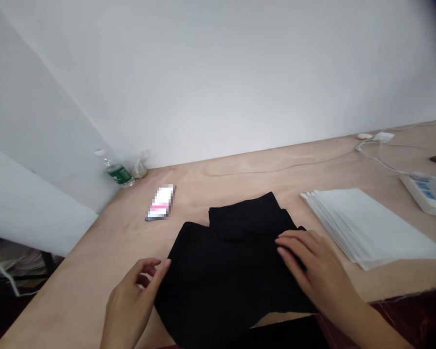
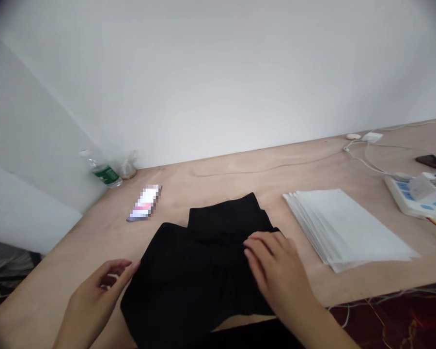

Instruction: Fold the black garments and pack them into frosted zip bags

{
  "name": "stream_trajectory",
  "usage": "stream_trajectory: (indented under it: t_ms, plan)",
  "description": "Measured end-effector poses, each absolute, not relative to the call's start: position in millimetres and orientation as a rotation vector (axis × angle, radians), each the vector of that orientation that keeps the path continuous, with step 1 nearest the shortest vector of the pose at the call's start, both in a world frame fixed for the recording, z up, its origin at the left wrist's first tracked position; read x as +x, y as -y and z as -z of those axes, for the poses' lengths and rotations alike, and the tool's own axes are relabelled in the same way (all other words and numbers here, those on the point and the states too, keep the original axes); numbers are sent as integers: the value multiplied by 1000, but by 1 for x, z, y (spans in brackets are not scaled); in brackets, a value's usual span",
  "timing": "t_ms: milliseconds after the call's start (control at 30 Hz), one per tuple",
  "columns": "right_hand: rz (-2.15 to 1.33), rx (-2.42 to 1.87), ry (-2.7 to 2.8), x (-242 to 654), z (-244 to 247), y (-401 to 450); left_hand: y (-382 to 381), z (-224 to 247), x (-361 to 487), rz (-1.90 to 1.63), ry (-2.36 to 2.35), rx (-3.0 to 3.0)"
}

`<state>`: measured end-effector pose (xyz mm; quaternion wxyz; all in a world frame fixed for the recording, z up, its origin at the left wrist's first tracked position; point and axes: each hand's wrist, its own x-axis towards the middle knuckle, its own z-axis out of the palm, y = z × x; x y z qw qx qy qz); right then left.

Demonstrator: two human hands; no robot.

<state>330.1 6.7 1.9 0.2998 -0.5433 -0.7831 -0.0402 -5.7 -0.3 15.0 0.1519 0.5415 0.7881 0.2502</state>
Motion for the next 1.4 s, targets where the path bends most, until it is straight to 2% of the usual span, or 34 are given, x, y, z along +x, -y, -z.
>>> stream_trajectory:
  t_ms: [133, 300, 933, 1167, 1400]
  plan:
    - [-85, -1242, 2305, 284, -7, 6, 21, -11, -20, -782, -2198, 1431]
    - [-49, -1238, 2385, 248, 7, 4, 23, -11, -15, -827, -2066, 1346]
    - [-120, -1366, 2287, 241, 19, 4, 17, -11, 2, -890, -2021, 1416]
    - [-191, -1392, 2271, 240, 21, 6, 13, -5, 17, -1059, -2072, 1230]
    - [-432, -1334, 2195, 245, 10, 5, 5, -42, 70, -1449, -2186, 1426]
